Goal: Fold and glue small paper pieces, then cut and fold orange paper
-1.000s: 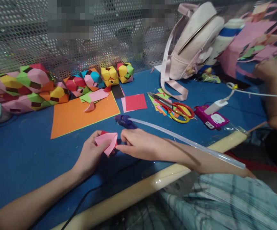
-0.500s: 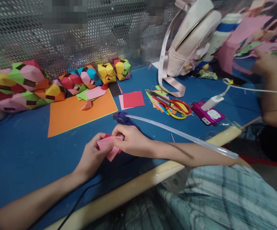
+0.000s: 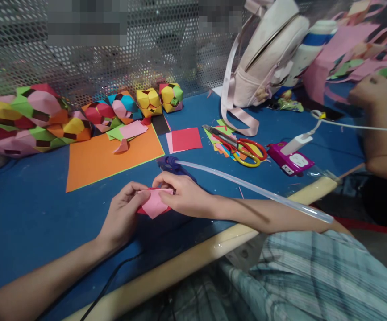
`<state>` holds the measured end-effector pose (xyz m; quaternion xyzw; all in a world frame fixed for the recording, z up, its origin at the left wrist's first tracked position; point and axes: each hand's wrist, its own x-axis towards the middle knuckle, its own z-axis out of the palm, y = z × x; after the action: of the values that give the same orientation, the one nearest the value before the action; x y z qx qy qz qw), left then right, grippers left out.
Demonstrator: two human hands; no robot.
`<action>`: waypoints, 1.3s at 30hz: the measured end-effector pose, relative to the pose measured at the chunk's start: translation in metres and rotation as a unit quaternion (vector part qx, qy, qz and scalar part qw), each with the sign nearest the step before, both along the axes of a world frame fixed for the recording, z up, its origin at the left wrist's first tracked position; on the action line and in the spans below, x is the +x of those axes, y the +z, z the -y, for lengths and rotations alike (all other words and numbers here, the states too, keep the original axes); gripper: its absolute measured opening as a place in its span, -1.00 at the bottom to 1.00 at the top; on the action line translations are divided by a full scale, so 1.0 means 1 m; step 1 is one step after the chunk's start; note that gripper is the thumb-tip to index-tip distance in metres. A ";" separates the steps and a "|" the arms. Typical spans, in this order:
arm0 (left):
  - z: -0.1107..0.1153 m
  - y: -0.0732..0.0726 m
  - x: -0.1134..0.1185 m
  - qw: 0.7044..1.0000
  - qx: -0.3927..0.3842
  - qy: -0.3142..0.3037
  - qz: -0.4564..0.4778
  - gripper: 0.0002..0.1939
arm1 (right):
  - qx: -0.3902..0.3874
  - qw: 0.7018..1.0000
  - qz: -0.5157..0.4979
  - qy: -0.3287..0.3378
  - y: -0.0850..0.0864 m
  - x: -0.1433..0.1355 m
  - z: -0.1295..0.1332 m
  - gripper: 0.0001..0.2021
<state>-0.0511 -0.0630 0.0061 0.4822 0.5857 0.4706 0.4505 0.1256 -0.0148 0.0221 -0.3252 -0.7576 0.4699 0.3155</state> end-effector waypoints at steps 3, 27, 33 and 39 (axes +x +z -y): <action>0.000 0.002 0.000 1.000 -0.009 0.000 -0.002 -0.82 | 0.053 0.999 0.001 0.012 -0.001 0.001 -0.001 -0.84; 0.002 0.011 0.001 0.991 0.007 -0.032 -0.132 -0.95 | 0.097 0.994 0.048 0.017 0.000 0.002 0.000 -0.89; 0.001 0.006 0.002 0.984 0.025 -0.071 -0.162 -0.89 | 0.191 0.978 0.069 0.042 -0.008 0.004 0.000 -0.78; -0.003 0.006 -0.004 0.986 0.055 -0.014 -0.156 -0.94 | 0.101 0.993 0.060 0.009 0.004 0.004 -0.001 -0.83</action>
<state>-0.0550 -0.0596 0.0118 0.5820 0.6152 0.4148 0.3327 0.1294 -0.0140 0.0257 -0.3126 -0.8217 0.3731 0.2966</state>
